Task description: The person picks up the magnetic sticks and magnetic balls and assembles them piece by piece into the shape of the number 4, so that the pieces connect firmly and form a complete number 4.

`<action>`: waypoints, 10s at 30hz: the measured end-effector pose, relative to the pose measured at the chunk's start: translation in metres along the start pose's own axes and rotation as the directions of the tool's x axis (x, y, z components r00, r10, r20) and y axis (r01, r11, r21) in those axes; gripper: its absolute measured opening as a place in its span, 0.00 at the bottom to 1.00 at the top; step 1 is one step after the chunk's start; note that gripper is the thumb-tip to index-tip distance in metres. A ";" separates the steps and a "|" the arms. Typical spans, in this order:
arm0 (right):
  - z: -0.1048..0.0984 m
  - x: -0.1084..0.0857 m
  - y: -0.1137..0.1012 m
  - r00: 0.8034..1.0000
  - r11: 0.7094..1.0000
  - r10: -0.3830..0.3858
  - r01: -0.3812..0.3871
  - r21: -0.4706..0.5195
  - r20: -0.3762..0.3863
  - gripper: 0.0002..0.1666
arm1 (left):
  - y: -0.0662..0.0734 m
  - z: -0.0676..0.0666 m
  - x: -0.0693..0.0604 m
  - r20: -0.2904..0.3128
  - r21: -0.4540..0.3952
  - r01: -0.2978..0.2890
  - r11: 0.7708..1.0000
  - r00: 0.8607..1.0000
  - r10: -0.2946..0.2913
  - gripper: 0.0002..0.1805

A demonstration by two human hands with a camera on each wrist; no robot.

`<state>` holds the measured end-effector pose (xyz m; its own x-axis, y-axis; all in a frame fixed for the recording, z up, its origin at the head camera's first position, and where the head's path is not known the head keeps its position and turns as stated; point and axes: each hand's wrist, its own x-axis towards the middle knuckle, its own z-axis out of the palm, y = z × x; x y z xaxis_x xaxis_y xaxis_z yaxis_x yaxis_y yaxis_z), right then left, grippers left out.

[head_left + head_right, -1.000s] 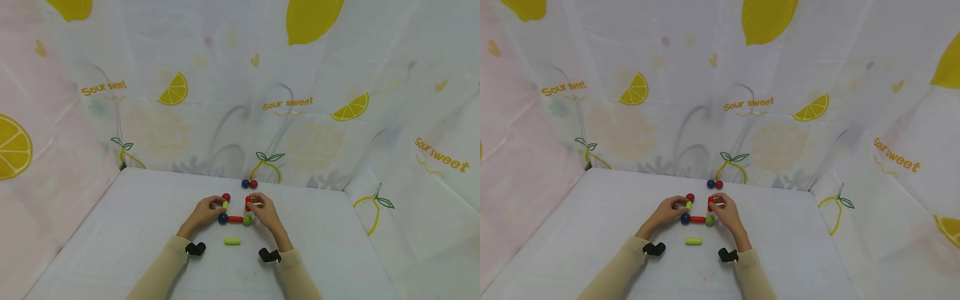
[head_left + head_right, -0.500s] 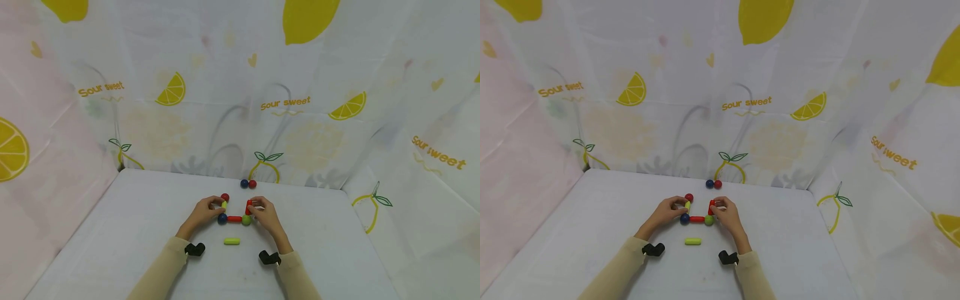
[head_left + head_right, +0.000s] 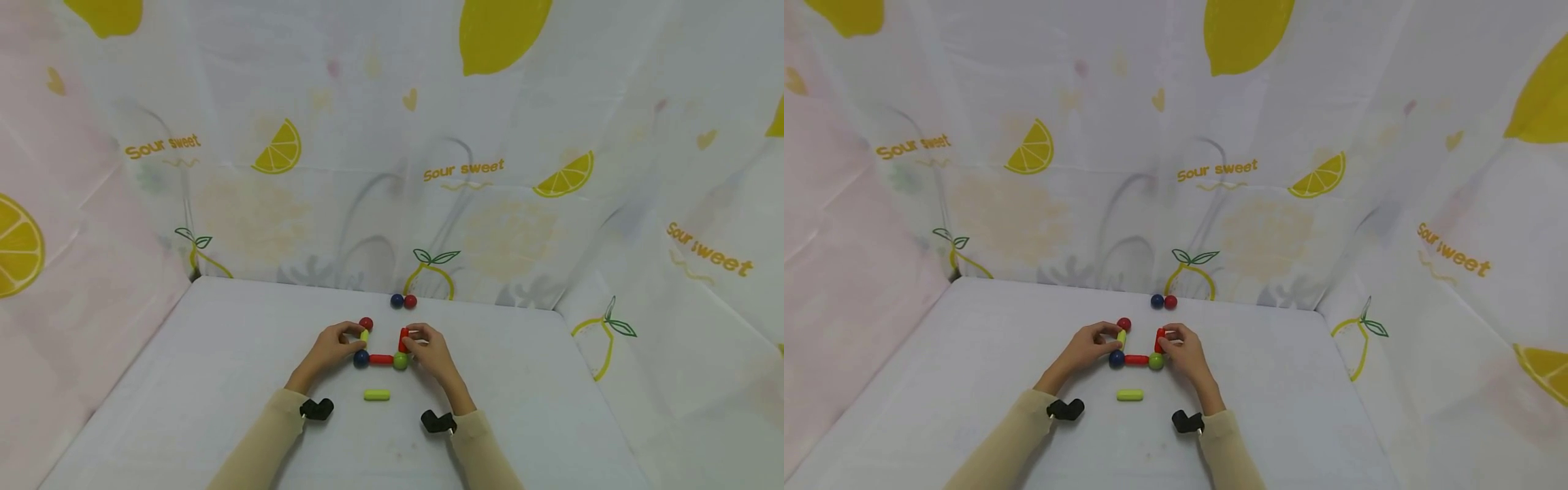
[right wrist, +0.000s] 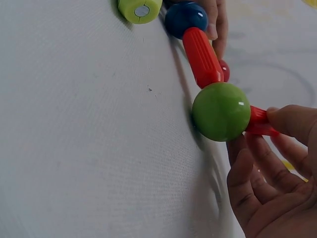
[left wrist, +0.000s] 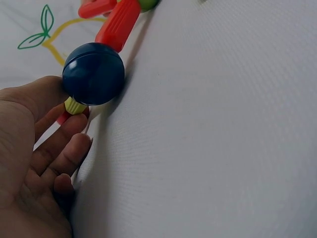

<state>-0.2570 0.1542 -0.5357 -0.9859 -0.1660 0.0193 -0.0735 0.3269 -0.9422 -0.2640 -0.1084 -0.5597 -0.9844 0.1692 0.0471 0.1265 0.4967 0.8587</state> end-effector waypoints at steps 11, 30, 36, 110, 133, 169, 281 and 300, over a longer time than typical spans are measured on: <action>0.002 -0.001 -0.005 1.000 0.999 0.017 -0.017 -0.045 -0.002 0.19 | 0.003 -0.002 -0.001 0.002 -0.009 -0.023 1.000 1.000 0.023 0.17; 0.000 -0.001 -0.001 0.999 0.998 0.035 -0.033 -0.049 0.040 0.22 | 0.003 -0.002 -0.002 0.002 -0.014 -0.031 0.999 1.000 0.031 0.17; -0.001 -0.005 0.000 0.997 0.996 0.034 -0.029 -0.079 0.062 0.25 | 0.002 -0.001 -0.001 0.004 -0.004 -0.023 1.000 1.000 0.023 0.17; -0.002 -0.031 0.003 0.990 0.947 -0.076 0.108 -0.301 0.116 0.14 | 0.016 -0.007 0.003 -0.039 0.023 0.022 0.999 0.999 -0.021 0.18; -0.004 -0.031 0.004 0.987 0.952 -0.094 0.127 -0.278 0.130 0.13 | 0.061 -0.001 0.069 0.053 0.131 -0.040 0.991 0.998 0.033 0.22; -0.005 -0.033 0.005 0.984 0.954 -0.112 0.147 -0.263 0.142 0.13 | 0.068 0.035 0.108 0.097 0.132 0.009 0.991 0.995 -0.022 0.28; -0.003 -0.030 0.008 0.980 0.942 -0.138 0.175 -0.286 0.145 0.13 | 0.069 0.038 0.065 0.278 0.062 0.053 0.997 0.958 -0.069 0.19; 0.000 -0.031 0.008 0.984 0.948 -0.112 0.148 -0.281 0.142 0.12 | 0.067 0.029 0.057 0.204 0.080 -0.011 0.997 0.979 -0.006 0.19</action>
<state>-0.2273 0.1624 -0.5439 -0.9402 -0.3317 0.0772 -0.2581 0.5464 -0.7968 -0.3084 -0.0403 -0.5145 -0.9395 0.3366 -0.0631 0.1464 0.5615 0.8144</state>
